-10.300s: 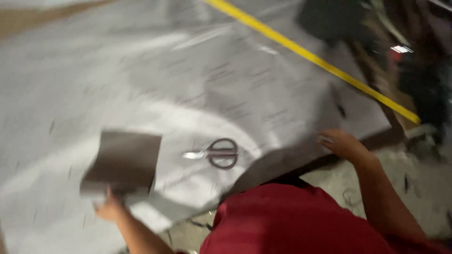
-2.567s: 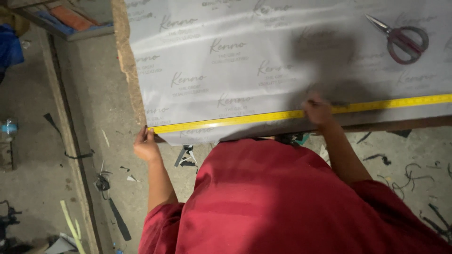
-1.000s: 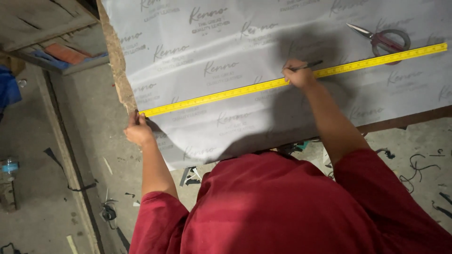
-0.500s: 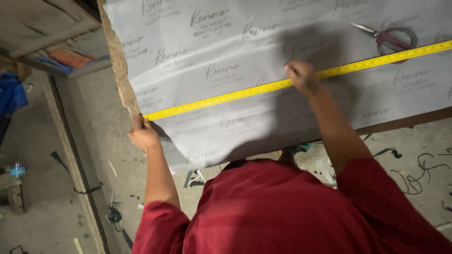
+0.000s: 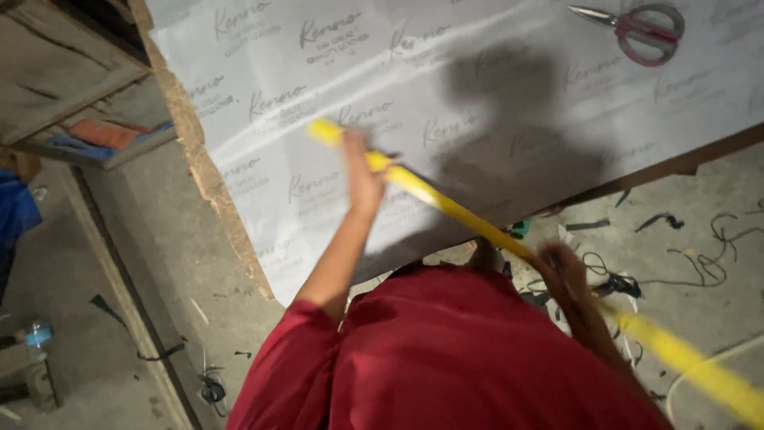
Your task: Measuring, marking, and cutting upholstery material using a ruler, pen, and scissors on a work surface.
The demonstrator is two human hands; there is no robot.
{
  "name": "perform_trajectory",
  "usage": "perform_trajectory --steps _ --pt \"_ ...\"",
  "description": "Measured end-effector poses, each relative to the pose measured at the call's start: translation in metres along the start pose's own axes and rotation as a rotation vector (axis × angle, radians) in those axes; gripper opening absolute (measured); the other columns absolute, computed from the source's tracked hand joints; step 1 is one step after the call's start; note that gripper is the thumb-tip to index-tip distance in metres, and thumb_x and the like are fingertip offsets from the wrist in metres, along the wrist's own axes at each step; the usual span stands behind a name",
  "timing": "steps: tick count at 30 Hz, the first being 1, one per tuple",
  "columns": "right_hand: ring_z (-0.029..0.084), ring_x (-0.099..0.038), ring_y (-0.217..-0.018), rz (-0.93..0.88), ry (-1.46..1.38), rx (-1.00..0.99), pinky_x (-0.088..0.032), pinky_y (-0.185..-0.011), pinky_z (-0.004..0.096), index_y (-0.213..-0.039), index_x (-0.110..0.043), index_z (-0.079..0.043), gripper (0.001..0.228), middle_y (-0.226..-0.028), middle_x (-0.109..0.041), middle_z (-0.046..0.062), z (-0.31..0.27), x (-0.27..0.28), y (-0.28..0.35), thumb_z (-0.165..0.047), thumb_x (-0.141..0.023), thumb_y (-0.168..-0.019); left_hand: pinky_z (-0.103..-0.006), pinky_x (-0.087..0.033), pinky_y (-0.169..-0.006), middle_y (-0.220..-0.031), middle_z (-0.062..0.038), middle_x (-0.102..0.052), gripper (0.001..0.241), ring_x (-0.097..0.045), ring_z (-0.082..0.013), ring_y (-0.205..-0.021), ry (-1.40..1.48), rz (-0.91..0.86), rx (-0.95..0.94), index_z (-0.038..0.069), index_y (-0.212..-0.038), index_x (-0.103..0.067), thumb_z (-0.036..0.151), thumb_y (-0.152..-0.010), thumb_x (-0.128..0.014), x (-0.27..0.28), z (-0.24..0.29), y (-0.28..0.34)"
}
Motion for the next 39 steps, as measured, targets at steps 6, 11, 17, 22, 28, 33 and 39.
perform_trajectory --steps 6,11,17,22,28,33,39 --pt "0.02 -0.066 -0.081 0.145 -0.552 -0.622 -0.047 -0.083 0.032 -0.088 -0.061 -0.009 0.033 -0.082 -0.07 0.009 0.123 -0.032 0.164 -0.02 -0.091 -0.08 -0.0592 -0.024 -0.129 -0.165 -0.037 -0.014 0.111 -0.016 -0.0553 -0.154 -0.092 -0.477 -0.478 0.002 -0.158 -0.034 0.035 -0.073 -0.097 -0.173 0.073 0.041" --pt "0.021 -0.06 -0.056 0.205 -0.5 -0.837 -0.045 -0.049 0.031 -0.083 -0.059 -0.005 0.039 -0.067 -0.064 0.013 0.091 -0.026 0.178 -0.031 -0.088 -0.09 -0.0572 -0.031 -0.126 -0.168 -0.016 -0.019 0.097 -0.019 -0.0356 -0.158 -0.435 -0.655 -0.362 0.017 -0.152 -0.042 0.064 -0.079 -0.087 -0.195 0.065 0.046" --pt "0.028 -0.066 -0.054 0.163 -0.6 -0.789 -0.055 -0.047 0.034 -0.083 -0.065 -0.001 0.037 -0.076 -0.069 0.022 0.128 -0.054 0.191 -0.028 -0.089 -0.088 -0.0587 -0.031 -0.123 -0.164 -0.013 -0.029 0.071 -0.026 -0.0339 -0.156 -0.425 -0.592 -0.456 0.021 -0.146 -0.044 0.062 -0.095 -0.07 -0.187 0.075 0.05" --pt "0.024 -0.066 -0.07 0.219 -0.675 -0.842 -0.054 -0.06 0.035 -0.095 -0.062 0.0 0.034 -0.083 -0.068 0.018 0.079 -0.026 0.185 -0.024 -0.085 -0.088 -0.0576 -0.031 -0.124 -0.167 -0.012 -0.025 0.079 -0.026 -0.032 -0.157 -0.41 -0.591 -0.432 0.017 -0.148 -0.04 0.066 -0.094 -0.07 -0.185 0.075 0.049" --pt "0.019 -0.068 -0.086 0.245 -0.555 -0.767 -0.052 -0.077 0.033 -0.095 -0.061 -0.009 0.028 -0.09 -0.07 0.01 0.095 -0.032 0.176 -0.016 -0.086 -0.086 -0.0556 -0.029 -0.126 -0.168 -0.015 -0.022 0.097 -0.024 -0.0342 -0.158 -0.406 -0.632 -0.397 0.011 -0.157 -0.036 0.059 -0.087 -0.082 -0.187 0.066 0.045" --pt "0.02 -0.071 -0.099 0.024 -0.127 -0.857 -0.051 -0.091 0.033 -0.099 -0.07 -0.026 0.041 -0.097 -0.075 -0.002 0.158 -0.049 0.169 -0.053 -0.092 -0.077 -0.0507 -0.027 -0.128 -0.168 -0.012 -0.025 0.105 -0.024 -0.031 -0.158 -0.428 -0.629 -0.366 0.011 -0.158 -0.037 0.07 -0.083 -0.079 -0.196 0.054 0.046" --pt "0.034 -0.057 -0.088 0.137 -0.125 -0.319 -0.04 -0.095 0.046 -0.085 -0.062 -0.005 0.03 -0.076 -0.061 0.019 0.076 0.003 -0.003 -0.022 -0.053 -0.107 -0.0495 -0.031 -0.126 -0.169 -0.011 -0.024 0.108 -0.025 -0.0302 -0.158 -0.493 -0.608 -0.379 0.012 -0.159 -0.035 0.067 -0.08 -0.084 -0.198 0.052 0.045"
Point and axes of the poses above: each hand's wrist, its own y-axis away from the middle knuckle, its own x-axis out of the back of the hand, z = x × y, the point moved 10 cm from there along -y, towards the middle knuckle
